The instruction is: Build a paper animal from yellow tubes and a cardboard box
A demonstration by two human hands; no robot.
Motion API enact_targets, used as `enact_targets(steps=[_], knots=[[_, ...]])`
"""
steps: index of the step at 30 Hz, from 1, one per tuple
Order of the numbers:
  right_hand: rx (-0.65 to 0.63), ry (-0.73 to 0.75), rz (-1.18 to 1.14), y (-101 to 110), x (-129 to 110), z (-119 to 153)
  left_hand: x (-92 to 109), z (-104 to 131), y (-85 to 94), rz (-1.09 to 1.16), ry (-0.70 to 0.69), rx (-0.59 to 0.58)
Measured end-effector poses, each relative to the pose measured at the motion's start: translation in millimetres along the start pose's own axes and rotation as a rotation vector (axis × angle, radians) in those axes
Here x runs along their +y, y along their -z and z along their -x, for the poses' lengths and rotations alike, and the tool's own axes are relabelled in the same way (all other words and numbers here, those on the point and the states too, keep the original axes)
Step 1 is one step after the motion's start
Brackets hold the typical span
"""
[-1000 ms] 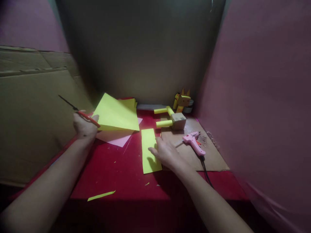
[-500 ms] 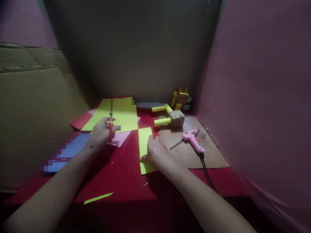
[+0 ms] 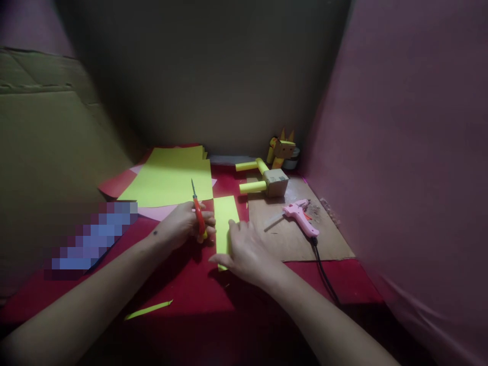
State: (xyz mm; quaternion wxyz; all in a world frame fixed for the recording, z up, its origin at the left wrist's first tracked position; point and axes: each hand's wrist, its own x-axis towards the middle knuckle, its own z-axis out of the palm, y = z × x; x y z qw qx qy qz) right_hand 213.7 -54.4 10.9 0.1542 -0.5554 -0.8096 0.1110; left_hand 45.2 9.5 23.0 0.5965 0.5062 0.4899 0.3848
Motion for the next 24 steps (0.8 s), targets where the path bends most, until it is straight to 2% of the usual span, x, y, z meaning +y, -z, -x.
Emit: enact_targets(steps=[6, 10, 12, 13, 15, 17, 19, 24], knots=[[0.068, 0.265, 0.168, -12.9, 3.7, 13.9, -2.0, 2.3, -1.5, 0.126, 0.058, 0.0], [0.195, 0.465, 0.214, -14.5, 12.2, 17.3, -1.6, 2.1, 6.3, 0.074, -0.018, 0.108], [0.291, 0.443, 0.261, -12.5, 14.1, 20.4, -0.9, 3.6, 10.3, -0.012, -0.06, 0.177], [0.345, 0.409, 0.277, -11.2, 14.0, 21.7, -0.6, 4.5, 11.5, -0.046, -0.059, 0.176], [0.442, 0.356, 0.281, -8.8, 11.5, 22.8, -0.5, 5.7, 11.3, -0.07, -0.025, 0.091], [0.487, 0.363, 0.27, -8.4, 7.0, 21.9, -0.5, 6.3, 7.5, -0.05, 0.007, -0.02], [0.477, 0.426, 0.269, -10.9, 2.3, 19.9, -0.7, 7.0, 1.4, -0.02, 0.007, -0.045], [0.413, 0.555, 0.252, -20.8, -4.3, 15.9, -1.9, 9.5, -7.3, -0.043, -0.054, 0.051]])
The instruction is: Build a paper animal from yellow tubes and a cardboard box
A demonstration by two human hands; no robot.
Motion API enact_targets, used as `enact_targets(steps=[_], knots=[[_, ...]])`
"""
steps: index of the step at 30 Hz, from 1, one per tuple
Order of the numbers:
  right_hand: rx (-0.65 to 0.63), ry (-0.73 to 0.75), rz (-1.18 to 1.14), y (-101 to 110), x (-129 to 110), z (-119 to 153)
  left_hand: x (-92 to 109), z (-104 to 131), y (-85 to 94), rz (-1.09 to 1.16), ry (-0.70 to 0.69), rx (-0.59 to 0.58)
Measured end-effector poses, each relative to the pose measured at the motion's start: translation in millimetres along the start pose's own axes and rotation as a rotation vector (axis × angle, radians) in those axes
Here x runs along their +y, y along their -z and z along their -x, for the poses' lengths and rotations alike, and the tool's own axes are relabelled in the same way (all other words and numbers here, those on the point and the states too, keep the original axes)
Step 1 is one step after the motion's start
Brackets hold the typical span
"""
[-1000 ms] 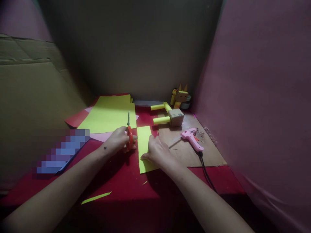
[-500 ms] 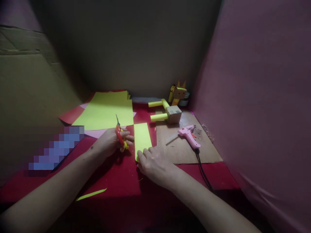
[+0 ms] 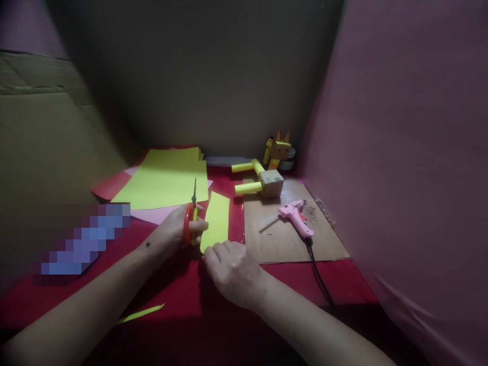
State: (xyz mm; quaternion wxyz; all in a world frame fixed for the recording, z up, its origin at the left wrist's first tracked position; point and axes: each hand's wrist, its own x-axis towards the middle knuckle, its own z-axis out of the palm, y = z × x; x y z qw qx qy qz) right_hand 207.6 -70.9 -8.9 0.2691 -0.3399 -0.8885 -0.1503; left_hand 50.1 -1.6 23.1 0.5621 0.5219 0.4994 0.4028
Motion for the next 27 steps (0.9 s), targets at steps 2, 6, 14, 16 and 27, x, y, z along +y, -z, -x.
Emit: enact_targets(steps=[2, 6, 14, 16, 27], knots=[[0.058, -0.01, -0.097, 1.5, 1.7, -1.6, -0.8, 0.2, 2.5, 0.02, -0.055, 0.012], [0.302, -0.361, -0.421, 13.8, 17.6, -10.0, 0.6, -0.9, 13.3, 0.089, -0.175, 0.072], [0.267, -1.204, -1.792, 2.7, 26.4, -30.7, 7.6, 3.2, 9.4, 0.31, -0.376, 0.192], [0.376, -1.213, -1.913, -4.3, 20.0, -36.1, 8.7, 6.1, 2.9, 0.316, -0.391, 0.235], [0.578, -1.146, -1.798, -3.1, 81.9, -53.6, 32.6, 7.6, 55.4, -0.218, -0.24, -0.233]])
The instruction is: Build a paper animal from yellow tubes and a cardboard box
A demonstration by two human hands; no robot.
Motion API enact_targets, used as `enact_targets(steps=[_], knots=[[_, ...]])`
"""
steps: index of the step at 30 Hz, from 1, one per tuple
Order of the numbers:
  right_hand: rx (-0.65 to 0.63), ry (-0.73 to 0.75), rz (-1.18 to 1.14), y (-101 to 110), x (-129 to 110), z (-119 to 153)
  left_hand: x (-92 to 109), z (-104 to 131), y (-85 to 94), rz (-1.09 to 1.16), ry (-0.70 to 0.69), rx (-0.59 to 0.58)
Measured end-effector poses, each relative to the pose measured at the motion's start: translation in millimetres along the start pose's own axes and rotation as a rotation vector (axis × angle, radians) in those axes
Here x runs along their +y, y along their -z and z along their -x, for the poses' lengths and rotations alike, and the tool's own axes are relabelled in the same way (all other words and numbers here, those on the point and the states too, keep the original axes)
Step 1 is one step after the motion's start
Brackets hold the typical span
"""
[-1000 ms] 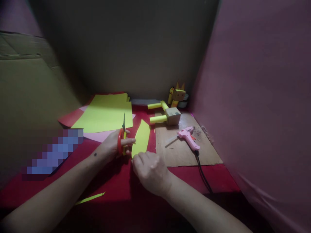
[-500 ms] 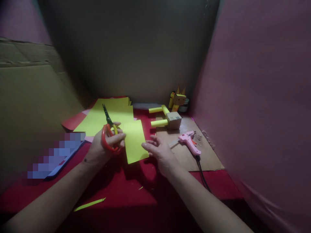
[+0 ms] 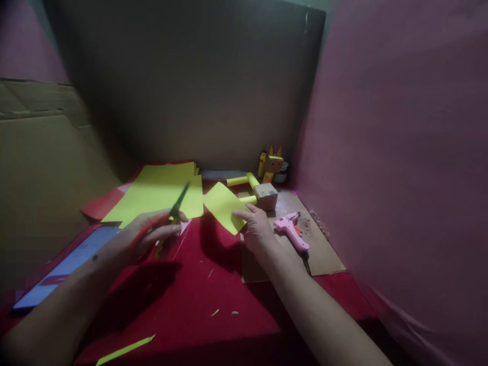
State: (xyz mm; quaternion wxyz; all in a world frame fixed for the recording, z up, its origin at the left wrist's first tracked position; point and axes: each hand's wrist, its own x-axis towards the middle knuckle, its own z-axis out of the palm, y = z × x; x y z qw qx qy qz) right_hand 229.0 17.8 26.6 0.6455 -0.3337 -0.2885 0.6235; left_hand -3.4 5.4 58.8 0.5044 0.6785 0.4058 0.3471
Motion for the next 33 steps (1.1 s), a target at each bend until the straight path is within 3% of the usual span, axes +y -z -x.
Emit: enact_targets(steps=[3, 6, 11, 13, 15, 18, 21, 24, 27, 30, 33], knots=[[0.024, -0.009, -0.022, 1.9, -3.7, -5.2, -10.1, 3.5, 10.9, -0.071, 0.042, -0.227], [0.006, -0.022, -0.063, -0.2, -3.6, -2.3, -20.4, 2.7, 6.0, -0.04, 0.133, -0.255], [-0.125, -0.025, -0.038, -8.7, 3.0, 10.0, -21.1, -16.4, -20.1, 0.308, 0.144, 0.039], [-0.156, -0.041, -0.028, -9.8, 3.3, 12.6, -16.2, -25.7, -24.9, 0.342, 0.122, 0.159], [-0.092, 0.015, -0.068, -7.0, -4.4, 12.3, -12.2, -32.4, -22.6, 0.221, 0.123, 0.233], [0.1, 0.187, -0.139, 4.5, -35.3, 9.3, -13.9, -36.2, -10.9, -0.321, 0.127, 0.231], [0.214, 0.34, -0.129, 19.8, -77.8, 8.8, -24.2, -34.2, -0.2, -0.865, 0.078, 0.054], [0.275, 0.476, -0.142, 33.1, -112.0, 14.2, -30.3, -33.1, 6.9, -1.033, 0.013, -0.146], [0.248, 0.574, -0.092, 42.4, -128.3, 23.6, -17.4, -45.0, 7.7, -1.123, -0.058, -0.217], [0.214, 0.617, -0.042, 47.8, -130.9, 31.9, 12.0, -79.1, -12.9, -1.09, -0.154, -0.166], [0.257, 0.61, -0.081, 50.5, -129.2, 35.6, 38.2, -131.5, -57.5, -1.003, -0.32, -0.174]])
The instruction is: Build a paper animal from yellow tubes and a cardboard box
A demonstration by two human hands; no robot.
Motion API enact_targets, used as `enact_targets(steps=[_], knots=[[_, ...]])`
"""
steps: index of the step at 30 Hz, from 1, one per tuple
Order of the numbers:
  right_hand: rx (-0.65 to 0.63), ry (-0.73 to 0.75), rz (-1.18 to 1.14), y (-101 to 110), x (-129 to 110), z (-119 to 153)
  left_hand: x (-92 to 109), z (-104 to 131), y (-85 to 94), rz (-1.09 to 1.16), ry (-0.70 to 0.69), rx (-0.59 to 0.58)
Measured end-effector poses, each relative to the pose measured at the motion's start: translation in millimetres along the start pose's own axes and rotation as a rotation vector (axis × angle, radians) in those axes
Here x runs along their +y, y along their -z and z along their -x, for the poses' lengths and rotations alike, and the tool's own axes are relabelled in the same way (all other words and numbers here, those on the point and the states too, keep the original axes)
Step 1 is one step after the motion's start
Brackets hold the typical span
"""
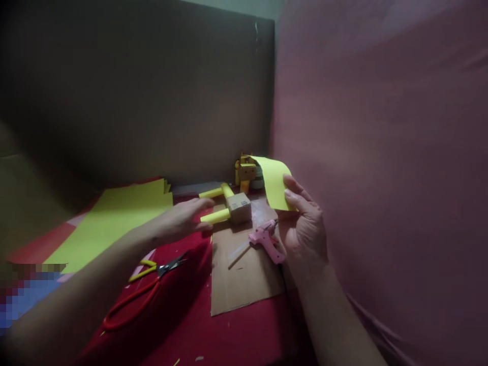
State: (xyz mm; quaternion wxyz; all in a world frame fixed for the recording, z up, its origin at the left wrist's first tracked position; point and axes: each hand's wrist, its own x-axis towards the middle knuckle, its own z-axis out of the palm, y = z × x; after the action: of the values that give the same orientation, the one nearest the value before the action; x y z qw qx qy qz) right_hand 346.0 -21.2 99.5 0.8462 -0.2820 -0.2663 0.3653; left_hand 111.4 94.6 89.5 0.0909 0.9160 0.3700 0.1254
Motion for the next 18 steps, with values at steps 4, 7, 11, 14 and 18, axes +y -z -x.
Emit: enact_targets(steps=[4, 7, 11, 14, 18], knots=[[0.095, -0.065, -0.044, 5.9, 1.3, -1.1, 28.9, -84.0, -20.8, -0.113, 0.017, -0.015], [0.083, -0.108, -0.072, 14.2, 4.2, -3.0, 37.4, -120.2, -34.1, -0.155, 0.03, -0.083], [0.084, -0.148, -0.071, 24.8, 7.5, -4.5, 40.7, -132.6, -37.4, -0.176, 0.024, -0.138], [0.12, -0.158, -0.075, 27.7, 6.2, -4.5, 35.4, -121.0, -25.1, -0.159, 0.034, -0.108], [0.075, -0.152, -0.066, 27.9, 4.6, -2.8, 15.9, -83.9, 2.5, -0.027, 0.05, 0.03]])
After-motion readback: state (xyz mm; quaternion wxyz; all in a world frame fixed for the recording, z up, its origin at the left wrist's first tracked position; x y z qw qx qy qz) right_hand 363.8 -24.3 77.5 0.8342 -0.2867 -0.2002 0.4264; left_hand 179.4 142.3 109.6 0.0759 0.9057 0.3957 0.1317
